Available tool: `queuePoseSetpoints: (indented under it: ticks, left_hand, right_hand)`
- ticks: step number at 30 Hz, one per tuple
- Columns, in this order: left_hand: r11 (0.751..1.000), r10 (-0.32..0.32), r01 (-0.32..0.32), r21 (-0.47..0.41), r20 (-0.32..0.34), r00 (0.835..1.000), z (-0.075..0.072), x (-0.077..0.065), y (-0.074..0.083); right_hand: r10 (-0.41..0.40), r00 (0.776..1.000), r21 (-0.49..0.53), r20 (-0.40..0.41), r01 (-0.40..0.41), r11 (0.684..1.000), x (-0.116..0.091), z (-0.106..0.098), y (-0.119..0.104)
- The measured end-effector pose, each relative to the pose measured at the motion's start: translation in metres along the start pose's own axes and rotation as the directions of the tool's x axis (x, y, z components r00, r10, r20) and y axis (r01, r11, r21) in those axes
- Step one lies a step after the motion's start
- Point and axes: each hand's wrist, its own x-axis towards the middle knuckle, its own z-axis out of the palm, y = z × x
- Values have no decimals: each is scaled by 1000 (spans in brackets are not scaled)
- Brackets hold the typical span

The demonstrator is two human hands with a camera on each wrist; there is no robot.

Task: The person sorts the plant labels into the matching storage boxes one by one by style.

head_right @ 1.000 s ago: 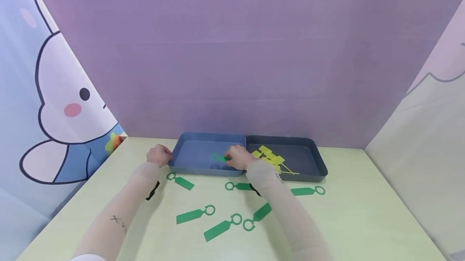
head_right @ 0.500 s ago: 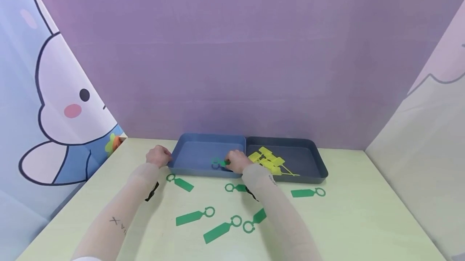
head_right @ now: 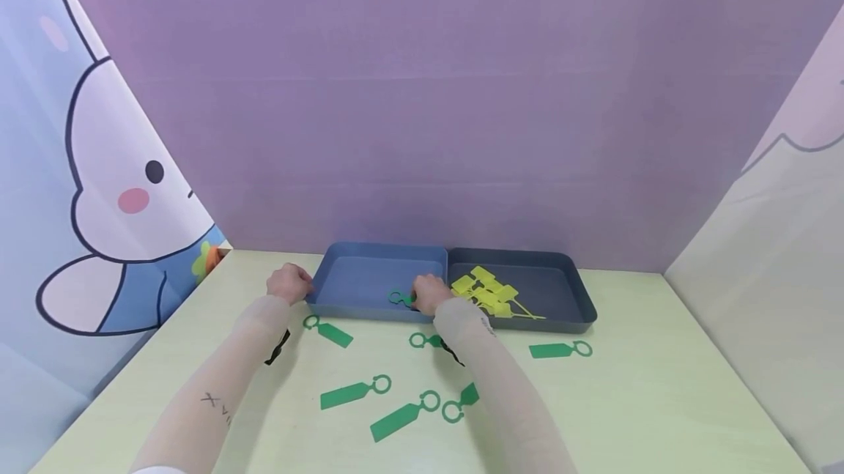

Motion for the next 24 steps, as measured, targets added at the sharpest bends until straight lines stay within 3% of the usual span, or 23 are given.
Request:
queuePoseSetpoints:
  ticks: [24]
  left_hand:
    - [1000,-8,8,0,-1,1000,2,-1,2]
  right_hand:
    - [3,1000,-11,-11,-3,1000,4,5,6]
